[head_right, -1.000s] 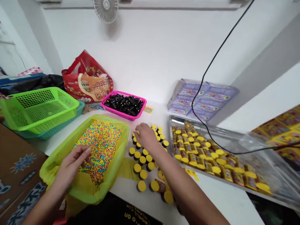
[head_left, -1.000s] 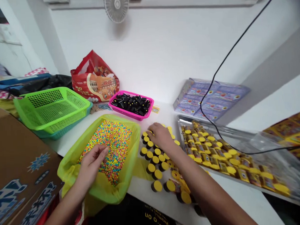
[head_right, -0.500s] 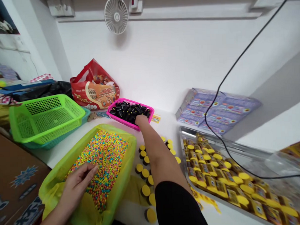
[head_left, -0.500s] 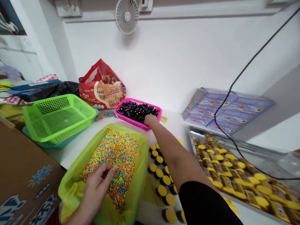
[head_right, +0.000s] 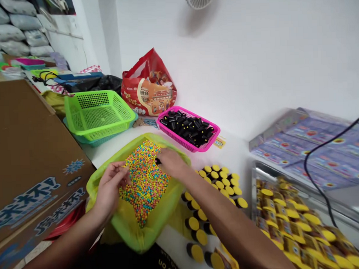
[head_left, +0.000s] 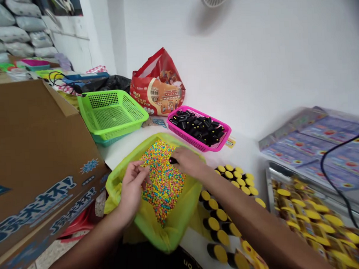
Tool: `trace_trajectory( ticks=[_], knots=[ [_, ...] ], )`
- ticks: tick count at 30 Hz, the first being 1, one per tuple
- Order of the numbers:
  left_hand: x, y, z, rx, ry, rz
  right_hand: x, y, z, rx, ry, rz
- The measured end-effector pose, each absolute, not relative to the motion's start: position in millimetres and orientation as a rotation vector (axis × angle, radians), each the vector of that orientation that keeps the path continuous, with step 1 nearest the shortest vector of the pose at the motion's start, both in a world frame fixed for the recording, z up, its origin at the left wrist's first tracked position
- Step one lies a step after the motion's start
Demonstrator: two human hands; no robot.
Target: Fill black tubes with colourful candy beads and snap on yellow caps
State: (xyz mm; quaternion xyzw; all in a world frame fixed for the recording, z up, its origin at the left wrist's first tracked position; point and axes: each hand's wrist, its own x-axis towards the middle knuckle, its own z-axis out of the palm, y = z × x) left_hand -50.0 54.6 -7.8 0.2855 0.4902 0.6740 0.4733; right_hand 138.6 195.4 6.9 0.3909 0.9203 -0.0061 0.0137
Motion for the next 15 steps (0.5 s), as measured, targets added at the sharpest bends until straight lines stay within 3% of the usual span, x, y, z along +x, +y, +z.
trace_trajectory(
  ticks=[7, 15],
  knots=[
    [-55, 50, -13, 0.730, 1.148, 1.604, 103, 183, -8, 1.184, 2.872, -0.175],
    [-50, 44, -15, 1.012, 1.146, 1.582, 135, 138, 2, 1.485, 3.183, -0.575]
  ],
)
